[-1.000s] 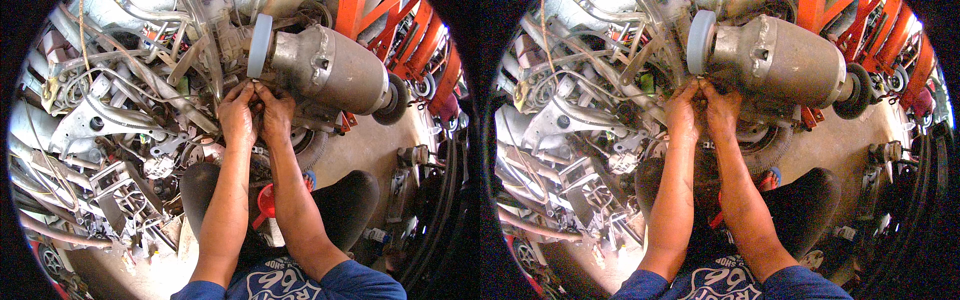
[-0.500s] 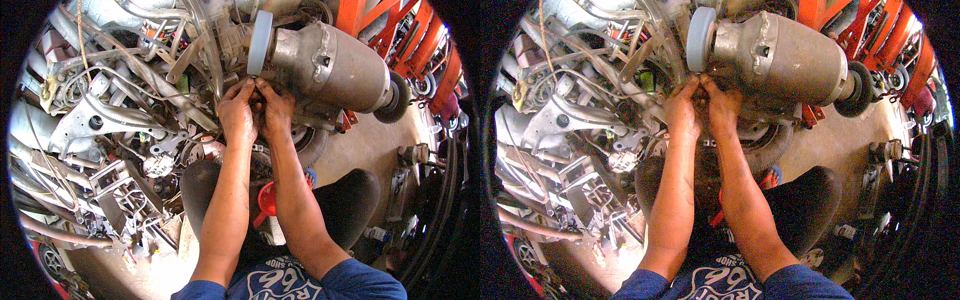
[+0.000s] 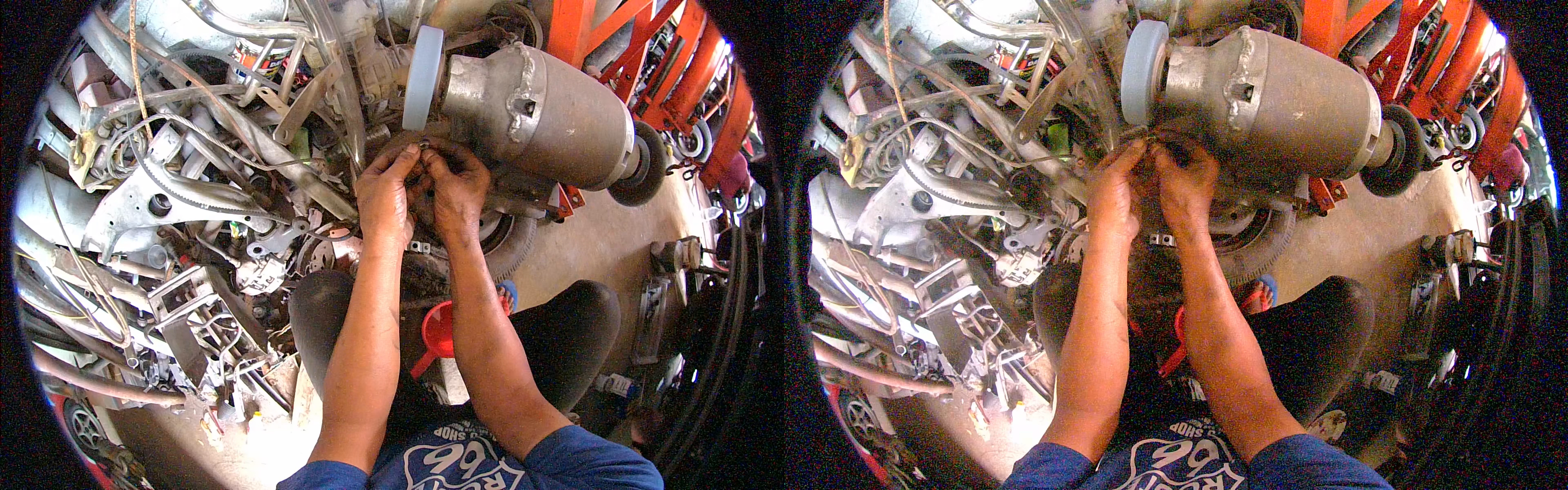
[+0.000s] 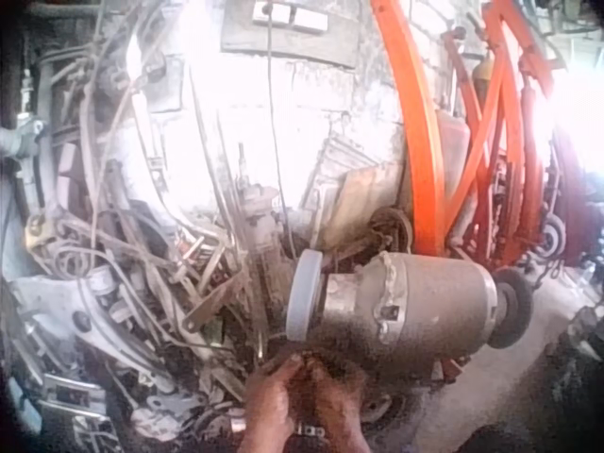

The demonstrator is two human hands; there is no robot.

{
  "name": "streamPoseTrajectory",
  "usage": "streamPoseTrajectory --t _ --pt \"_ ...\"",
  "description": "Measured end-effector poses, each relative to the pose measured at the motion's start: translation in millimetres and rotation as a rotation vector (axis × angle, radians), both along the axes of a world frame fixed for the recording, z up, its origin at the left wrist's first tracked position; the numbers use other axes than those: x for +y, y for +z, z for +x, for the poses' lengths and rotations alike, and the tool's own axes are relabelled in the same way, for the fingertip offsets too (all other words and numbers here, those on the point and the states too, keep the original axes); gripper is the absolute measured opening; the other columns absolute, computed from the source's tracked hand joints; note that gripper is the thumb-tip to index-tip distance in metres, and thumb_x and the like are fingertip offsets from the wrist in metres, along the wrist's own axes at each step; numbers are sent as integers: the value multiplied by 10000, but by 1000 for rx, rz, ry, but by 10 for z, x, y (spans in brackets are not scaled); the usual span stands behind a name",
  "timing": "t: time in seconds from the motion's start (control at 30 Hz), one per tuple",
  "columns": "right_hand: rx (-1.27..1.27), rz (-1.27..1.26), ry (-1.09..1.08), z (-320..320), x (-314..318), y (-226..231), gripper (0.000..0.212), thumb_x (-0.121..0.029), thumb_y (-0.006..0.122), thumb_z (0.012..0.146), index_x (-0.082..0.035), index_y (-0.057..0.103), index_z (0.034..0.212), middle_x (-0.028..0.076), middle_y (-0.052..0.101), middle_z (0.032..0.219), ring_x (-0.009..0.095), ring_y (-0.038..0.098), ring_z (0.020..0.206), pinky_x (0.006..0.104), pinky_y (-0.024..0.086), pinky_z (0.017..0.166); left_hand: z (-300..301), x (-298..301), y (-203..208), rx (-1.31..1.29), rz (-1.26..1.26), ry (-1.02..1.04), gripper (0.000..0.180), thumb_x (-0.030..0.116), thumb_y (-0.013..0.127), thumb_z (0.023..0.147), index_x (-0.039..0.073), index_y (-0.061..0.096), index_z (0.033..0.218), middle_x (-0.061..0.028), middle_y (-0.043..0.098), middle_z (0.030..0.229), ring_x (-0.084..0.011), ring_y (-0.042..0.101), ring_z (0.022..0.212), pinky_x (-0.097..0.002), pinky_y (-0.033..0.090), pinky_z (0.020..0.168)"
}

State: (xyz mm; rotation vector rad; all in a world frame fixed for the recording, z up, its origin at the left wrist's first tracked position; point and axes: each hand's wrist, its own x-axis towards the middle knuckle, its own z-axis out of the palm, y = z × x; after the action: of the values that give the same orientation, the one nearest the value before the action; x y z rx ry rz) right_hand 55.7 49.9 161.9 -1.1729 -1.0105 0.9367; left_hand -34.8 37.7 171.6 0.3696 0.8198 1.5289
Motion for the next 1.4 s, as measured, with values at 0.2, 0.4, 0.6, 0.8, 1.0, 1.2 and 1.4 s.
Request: streamPoseTrajectory --t 0.2,0.4,0.6,0.8,1.0,1.2,1.4 --pt "30 -52 22 -40 -9 -7 202 -89 740 870 -1 740 1052 91 754 1003 198 686 892 335 539 838 -38 7 -13 46 -21 36 246 176 716 938 14 716 1123 -56 723 994 -143 673 852 -299 560 723" --pt "-8 -21 41 -1 -11 4 218 -126 747 881 2 740 1057 93 754 1001 196 684 879 337 542 819 -105 -14 19 137 -14 -14 259 187 718 941 13 717 1132 -57 725 1001 -145 676 844 -310 572 741" --pt "31 -52 30 -74 -31 73 224 -136 759 874 10 744 1043 106 756 1000 208 689 875 345 547 821 -143 -11 40 93 -53 -19 238 156 728 933 18 725 1127 -55 726 1004 -145 679 861 -308 575 734" --pt "36 -23 12 -63 -1 -82 236 -145 770 865 9 745 1042 106 757 1003 213 694 887 337 549 821 -204 -38 124 179 -67 -46 254 168 749 922 25 728 1132 -60 729 1008 -146 681 874 -308 577 717" --pt "148 -56 37 -68 5 -104 276 -165 792 846 10 744 1053 108 754 1015 219 687 905 340 541 835 -182 -28 96 136 -66 -31 253 175 758 916 24 733 1117 -66 732 1016 -149 682 872 -300 571 708" --pt "284 -113 74 -108 4 -163 254 -114 785 872 9 716 1083 90 732 998 172 676 880 290 546 787 -245 10 83 218 -112 -49 248 179 765 909 17 733 1094 -58 727 980 -134 671 848 -273 563 685" --pt "482 -127 83 -169 -37 -144 222 -97 744 907 7 703 1098 87 725 989 162 674 843 272 552 749 -226 8 114 209 -74 -12 219 123 769 895 -5 734 1070 -67 727 950 -127 665 807 -262 558 665"
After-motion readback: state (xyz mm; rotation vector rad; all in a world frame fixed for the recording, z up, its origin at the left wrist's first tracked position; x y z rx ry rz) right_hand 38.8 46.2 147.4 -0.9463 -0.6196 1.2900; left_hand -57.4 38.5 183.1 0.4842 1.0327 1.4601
